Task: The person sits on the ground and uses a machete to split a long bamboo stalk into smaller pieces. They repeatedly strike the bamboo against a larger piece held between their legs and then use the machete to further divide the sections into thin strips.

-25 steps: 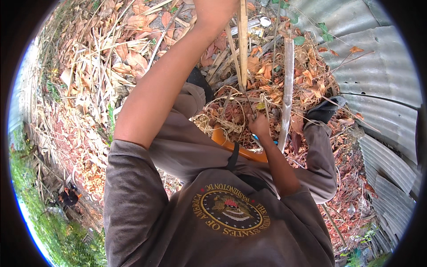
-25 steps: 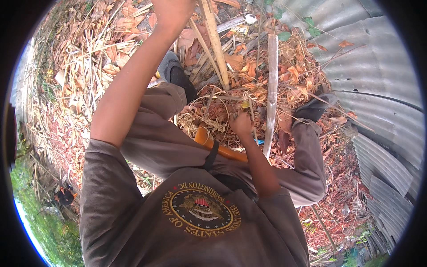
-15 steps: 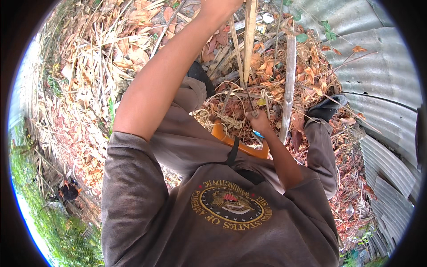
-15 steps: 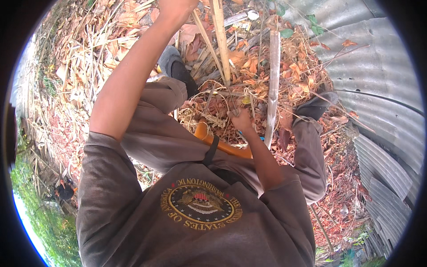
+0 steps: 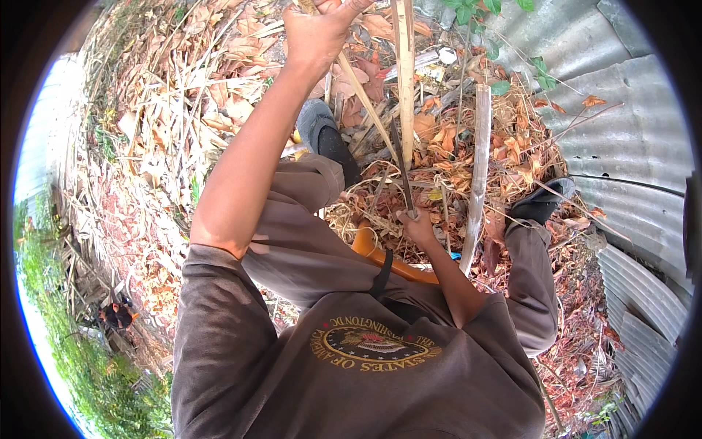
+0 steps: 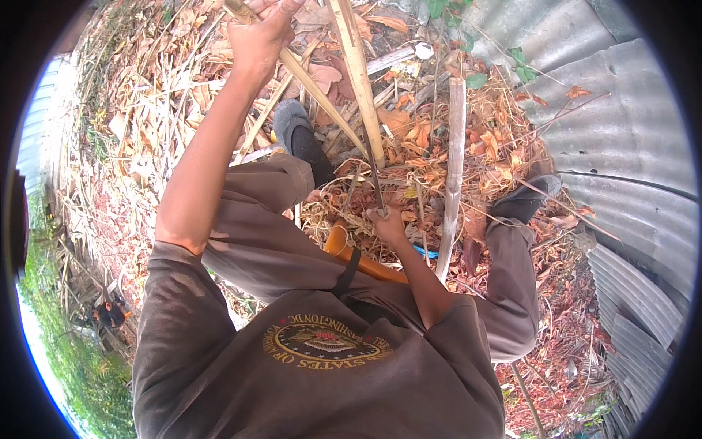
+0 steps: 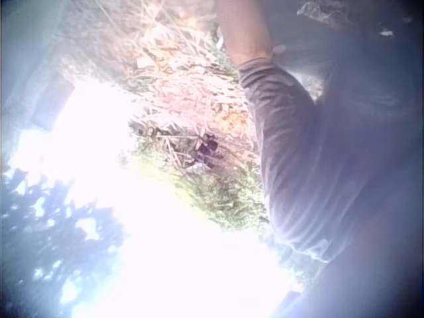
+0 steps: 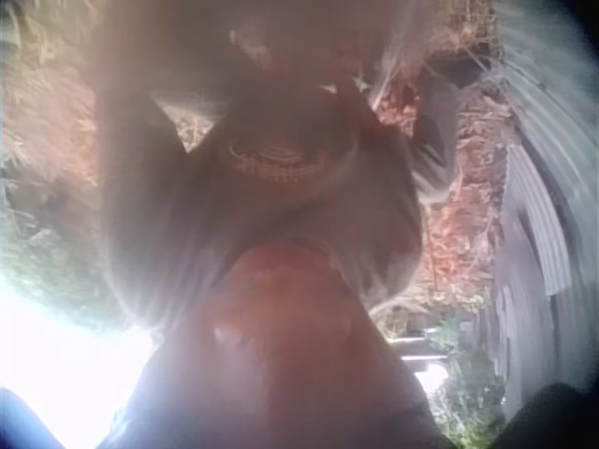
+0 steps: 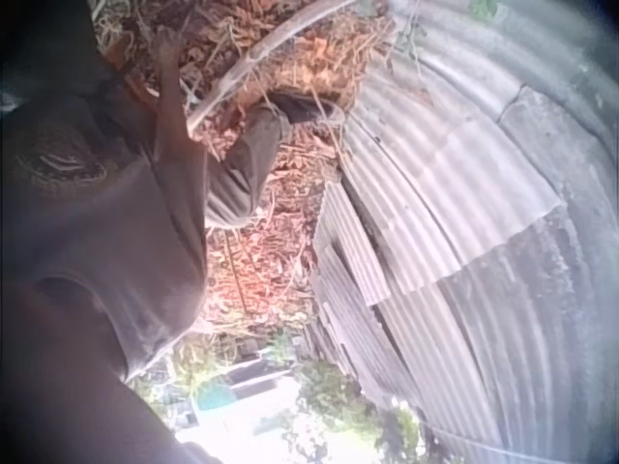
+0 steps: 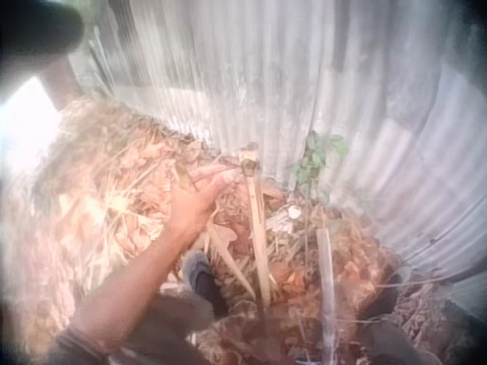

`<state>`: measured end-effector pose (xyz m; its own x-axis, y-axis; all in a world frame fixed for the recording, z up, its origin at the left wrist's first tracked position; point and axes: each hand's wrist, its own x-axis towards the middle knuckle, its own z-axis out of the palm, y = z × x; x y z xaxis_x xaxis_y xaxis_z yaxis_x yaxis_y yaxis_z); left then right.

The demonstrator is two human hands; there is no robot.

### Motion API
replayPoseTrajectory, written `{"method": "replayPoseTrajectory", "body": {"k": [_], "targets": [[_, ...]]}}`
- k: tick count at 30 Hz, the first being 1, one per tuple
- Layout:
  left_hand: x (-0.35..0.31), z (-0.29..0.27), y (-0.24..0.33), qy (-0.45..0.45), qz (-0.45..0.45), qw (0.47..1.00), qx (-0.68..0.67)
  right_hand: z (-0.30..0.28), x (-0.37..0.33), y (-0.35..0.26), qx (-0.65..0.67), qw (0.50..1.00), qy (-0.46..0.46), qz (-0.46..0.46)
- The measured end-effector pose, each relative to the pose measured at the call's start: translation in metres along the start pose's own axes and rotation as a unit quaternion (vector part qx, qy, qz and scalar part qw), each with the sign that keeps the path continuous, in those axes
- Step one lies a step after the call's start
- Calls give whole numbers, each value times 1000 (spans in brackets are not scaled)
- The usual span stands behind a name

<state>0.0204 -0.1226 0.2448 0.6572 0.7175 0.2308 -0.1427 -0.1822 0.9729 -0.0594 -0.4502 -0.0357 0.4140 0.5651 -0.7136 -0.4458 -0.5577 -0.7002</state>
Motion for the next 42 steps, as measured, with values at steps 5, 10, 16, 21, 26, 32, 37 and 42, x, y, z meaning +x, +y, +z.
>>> {"method": "replayPoseTrajectory", "body": {"k": [5,10,16,21,26,32,37,42], "targets": [[-3,-2,-3,6,-53,998,21,-23,-14,-37,-297,942,122,-101],[-16,14,14,14,-33,999,-7,-1,-12,-63,-270,944,152,-109],[-4,23,16,29,94,995,19,-25,29,121,-363,910,183,-81],[-16,12,18,4,41,998,-37,-38,-23,24,250,920,-152,260],[4,-33,88,105,74,991,27,-42,-68,-30,-68,988,-35,133],[-15,-229,233,-64,258,943,-198,-66,-110,-21,-198,973,98,-59],[-89,-305,245,-82,366,885,-276,-79,-114,4,-77,983,154,-60],[-144,-327,227,-5,411,856,-315,-85,-109,10,-65,975,196,-80]]}}
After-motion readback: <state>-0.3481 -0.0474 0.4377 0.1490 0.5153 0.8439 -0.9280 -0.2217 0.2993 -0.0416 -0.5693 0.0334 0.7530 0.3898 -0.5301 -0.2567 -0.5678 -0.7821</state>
